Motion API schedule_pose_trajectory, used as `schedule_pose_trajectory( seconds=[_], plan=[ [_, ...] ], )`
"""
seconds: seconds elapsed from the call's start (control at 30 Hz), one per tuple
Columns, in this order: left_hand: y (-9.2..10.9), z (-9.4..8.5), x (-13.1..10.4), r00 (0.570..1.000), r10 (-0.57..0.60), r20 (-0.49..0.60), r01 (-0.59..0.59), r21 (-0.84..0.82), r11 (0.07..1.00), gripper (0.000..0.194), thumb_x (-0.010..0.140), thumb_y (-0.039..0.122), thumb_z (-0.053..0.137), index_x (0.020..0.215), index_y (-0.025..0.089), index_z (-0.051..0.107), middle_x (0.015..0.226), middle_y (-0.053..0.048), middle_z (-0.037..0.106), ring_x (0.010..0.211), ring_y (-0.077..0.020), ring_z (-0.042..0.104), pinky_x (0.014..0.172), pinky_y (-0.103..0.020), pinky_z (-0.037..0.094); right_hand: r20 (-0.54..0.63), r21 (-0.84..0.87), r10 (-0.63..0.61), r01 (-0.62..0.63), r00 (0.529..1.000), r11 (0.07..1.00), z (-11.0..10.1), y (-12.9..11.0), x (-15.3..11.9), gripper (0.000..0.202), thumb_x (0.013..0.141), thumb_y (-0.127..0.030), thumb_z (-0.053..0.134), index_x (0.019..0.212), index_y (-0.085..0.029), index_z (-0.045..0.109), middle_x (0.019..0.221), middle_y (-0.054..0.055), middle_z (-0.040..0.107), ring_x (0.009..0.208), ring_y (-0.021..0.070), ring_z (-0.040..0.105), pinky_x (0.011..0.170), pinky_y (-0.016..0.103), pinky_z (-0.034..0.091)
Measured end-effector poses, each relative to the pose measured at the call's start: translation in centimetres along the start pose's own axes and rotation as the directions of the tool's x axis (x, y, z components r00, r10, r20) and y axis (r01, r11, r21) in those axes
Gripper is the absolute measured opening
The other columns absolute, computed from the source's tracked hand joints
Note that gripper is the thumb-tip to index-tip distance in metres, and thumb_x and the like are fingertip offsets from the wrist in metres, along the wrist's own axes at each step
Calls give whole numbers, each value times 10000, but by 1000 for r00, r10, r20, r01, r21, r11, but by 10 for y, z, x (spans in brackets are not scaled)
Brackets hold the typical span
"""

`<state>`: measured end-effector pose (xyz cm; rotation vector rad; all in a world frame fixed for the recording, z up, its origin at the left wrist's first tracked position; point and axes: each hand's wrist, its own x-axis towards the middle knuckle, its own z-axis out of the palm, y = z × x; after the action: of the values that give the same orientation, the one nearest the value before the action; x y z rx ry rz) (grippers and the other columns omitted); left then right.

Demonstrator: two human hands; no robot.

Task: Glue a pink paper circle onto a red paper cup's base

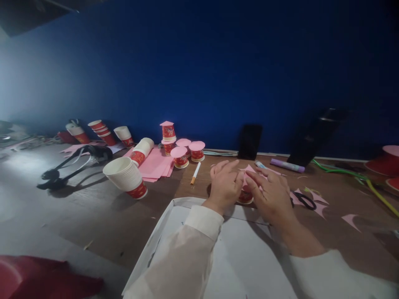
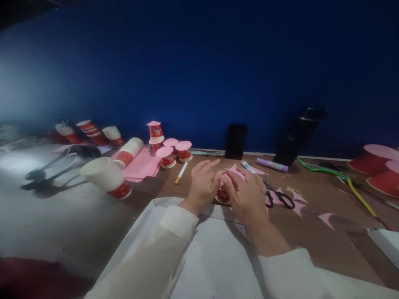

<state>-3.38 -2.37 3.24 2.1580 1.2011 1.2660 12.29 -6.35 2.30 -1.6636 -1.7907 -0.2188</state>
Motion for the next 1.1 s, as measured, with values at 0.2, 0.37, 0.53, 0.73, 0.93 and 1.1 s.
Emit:
schedule_pose_trajectory(
  seconds=[0.2, 0.37, 0.53, 0.73, 0.93, 1.1],
  plan=[
    [0, -1, 0, 996, -86, 29, 89, -131, 987, 229, 949, 340, 571, 965, 326, 799, 1336, -12, 685, 1415, -276, 400, 1223, -464, 219, -21, -7, -55, 55, 998, 998, 2, 4, 0, 544, 1020, -565, 376, 1272, -235, 727, 1357, 140, 642, 1314, 354, 529, 1095, 537, 383],
    [1, -2, -2, 997, -76, 33, 79, -106, 991, 253, 962, 334, 553, 1050, 334, 790, 1361, -5, 672, 1419, -268, 404, 1224, -463, 224, -27, -19, -70, 70, 997, 997, 1, 3, 0, 566, 1012, -581, 383, 1293, -219, 716, 1345, 159, 644, 1306, 360, 538, 1094, 538, 389],
    [-3, 0, -4, 1000, 5, 22, -5, -9, 1000, 325, 1007, 354, 481, 1144, 297, 770, 1433, -29, 630, 1415, -264, 422, 1242, -474, 170, -19, -17, -70, 69, 997, 997, 2, 5, -1, 565, 1008, -588, 390, 1307, -229, 709, 1365, 149, 639, 1313, 356, 536, 1103, 533, 388],
    [-3, 0, -5, 1000, -21, 13, 21, -40, 999, 299, 996, 345, 512, 1154, 329, 766, 1438, -10, 625, 1428, -249, 413, 1246, -454, 177, -25, -4, -87, 87, 996, 996, 4, 8, -1, 549, 1005, -563, 411, 1295, -208, 714, 1345, 156, 650, 1271, 341, 570, 1092, 509, 408],
    [-8, 4, -6, 1000, 4, 3, -4, -21, 1000, 301, 1005, 337, 513, 1178, 320, 759, 1420, -20, 641, 1420, -240, 438, 1245, -448, 199, -61, 20, -112, 113, 992, 993, 6, 6, -2, 517, 1009, -527, 429, 1276, -188, 716, 1288, 159, 677, 1233, 321, 594, 1070, 488, 432],
    [-11, 8, -7, 998, 44, -41, -42, 68, 997, 312, 1021, 361, 489, 1177, 324, 757, 1419, -9, 641, 1399, -230, 462, 1237, -461, 242, -97, 42, -110, 114, 989, 993, 9, 6, -3, 495, 1004, -511, 451, 1258, -179, 715, 1266, 162, 687, 1202, 316, 609, 1050, 492, 450]
  ],
)
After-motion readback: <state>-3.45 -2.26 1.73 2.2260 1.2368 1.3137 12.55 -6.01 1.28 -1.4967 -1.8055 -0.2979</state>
